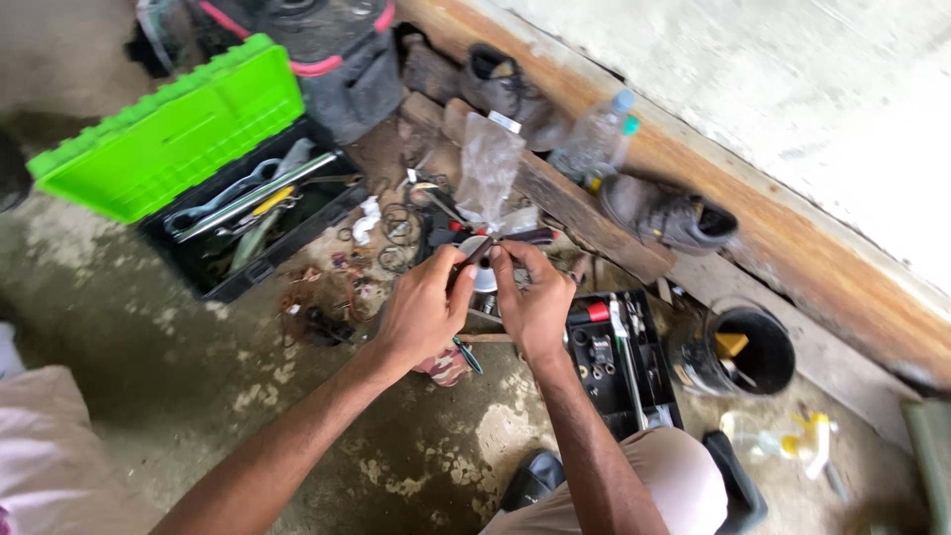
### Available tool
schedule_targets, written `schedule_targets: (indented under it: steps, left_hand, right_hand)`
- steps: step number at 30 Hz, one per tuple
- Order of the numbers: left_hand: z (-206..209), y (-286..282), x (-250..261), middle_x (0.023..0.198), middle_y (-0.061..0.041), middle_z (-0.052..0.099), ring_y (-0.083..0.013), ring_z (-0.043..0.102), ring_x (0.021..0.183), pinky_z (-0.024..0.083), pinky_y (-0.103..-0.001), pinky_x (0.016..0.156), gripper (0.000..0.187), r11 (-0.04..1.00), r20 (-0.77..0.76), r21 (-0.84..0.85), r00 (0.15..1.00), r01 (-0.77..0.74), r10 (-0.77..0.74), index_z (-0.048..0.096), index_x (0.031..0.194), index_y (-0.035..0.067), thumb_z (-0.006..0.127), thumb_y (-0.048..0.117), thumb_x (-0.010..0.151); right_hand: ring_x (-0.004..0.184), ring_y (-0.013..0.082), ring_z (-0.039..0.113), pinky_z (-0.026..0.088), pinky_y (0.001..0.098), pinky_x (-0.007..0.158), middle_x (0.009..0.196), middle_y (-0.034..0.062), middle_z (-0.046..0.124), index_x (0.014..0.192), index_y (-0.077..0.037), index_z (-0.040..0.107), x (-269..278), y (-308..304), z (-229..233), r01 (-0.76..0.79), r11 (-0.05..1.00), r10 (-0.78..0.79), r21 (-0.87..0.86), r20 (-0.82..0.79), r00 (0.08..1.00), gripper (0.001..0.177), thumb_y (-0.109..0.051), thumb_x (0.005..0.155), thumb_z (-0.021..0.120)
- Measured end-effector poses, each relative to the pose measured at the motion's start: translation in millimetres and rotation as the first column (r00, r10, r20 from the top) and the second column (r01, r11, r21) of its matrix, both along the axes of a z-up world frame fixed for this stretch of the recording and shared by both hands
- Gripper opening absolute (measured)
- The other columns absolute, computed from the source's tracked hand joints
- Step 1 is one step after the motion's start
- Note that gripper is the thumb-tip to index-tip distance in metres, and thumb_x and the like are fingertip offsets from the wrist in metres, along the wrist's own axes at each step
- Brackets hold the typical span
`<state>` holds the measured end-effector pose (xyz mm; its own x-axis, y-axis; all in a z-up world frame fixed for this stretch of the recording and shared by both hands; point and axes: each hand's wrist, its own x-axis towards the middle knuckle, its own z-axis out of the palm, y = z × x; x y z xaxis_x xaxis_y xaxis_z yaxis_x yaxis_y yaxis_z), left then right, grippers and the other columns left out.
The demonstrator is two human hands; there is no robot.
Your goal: Repairing a small mechanical component using a screwdriver while sitting on a garage floor
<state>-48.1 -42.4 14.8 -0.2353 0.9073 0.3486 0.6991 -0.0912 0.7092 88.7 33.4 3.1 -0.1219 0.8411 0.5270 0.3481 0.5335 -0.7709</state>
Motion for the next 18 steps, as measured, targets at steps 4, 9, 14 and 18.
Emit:
schedule_targets:
  steps: [4, 9, 14, 18]
  left_hand:
    - [-11, 8, -3, 0.079, -0.022, 0.069, -0.0438, 0.072, 0.072, 0.056, -0.052, 0.052, 0.02, 0.997, -0.063, 0.019, 0.995, -0.071, 0.072, 0.059, 0.104, 0.008, 0.056, 0.027, 0.103]
    - [-8, 30, 1, 0.079, -0.026, 0.071, -0.0482, 0.072, 0.071, 0.054, -0.054, 0.054, 0.015, 1.0, 0.032, 0.006, 0.999, 0.004, -0.005, 0.058, 0.102, 0.005, 0.054, 0.02, 0.103]
    - [-14, 21, -18, 0.078, -0.023, 0.07, -0.0431, 0.071, 0.064, 0.055, -0.046, 0.047, 0.018, 0.998, 0.023, -0.007, 0.998, 0.056, -0.056, 0.06, 0.105, 0.006, 0.051, 0.022, 0.105]
    - [-26, 18, -20, 0.08, -0.02, 0.072, -0.0393, 0.072, 0.065, 0.055, -0.042, 0.047, 0.02, 0.995, 0.015, -0.053, 0.996, 0.09, -0.089, 0.063, 0.107, 0.006, 0.057, 0.025, 0.103]
  right_hand:
    - [0.083, 0.0305, 0.077, 0.06, 0.0394, 0.073, 0.078, 0.0071, 0.079, 0.09, -0.015, 0.081, -12, 12, -10, -0.049, 0.998, 0.047, 0.034, 0.059, 0.997, 0.002, -0.013, 0.09, 0.079]
    - [0.079, 0.0304, 0.077, 0.061, 0.0431, 0.072, 0.075, 0.005, 0.078, 0.091, -0.016, 0.08, -15, 23, 1, 0.025, 0.996, -0.033, 0.085, 0.096, 0.995, 0.003, -0.015, 0.093, 0.078]
    - [0.081, 0.027, 0.078, 0.061, 0.0427, 0.073, 0.075, 0.0038, 0.078, 0.091, -0.02, 0.08, -15, 15, -20, 0.029, 0.999, -0.025, -0.034, 0.116, 0.993, 0.004, -0.019, 0.093, 0.077]
    - [0.082, 0.0275, 0.079, 0.063, 0.0441, 0.074, 0.079, 0.0059, 0.081, 0.1, -0.014, 0.08, -3, 2, -30, -0.071, 0.975, 0.084, -0.212, 0.049, 0.995, 0.011, -0.019, 0.099, 0.071]
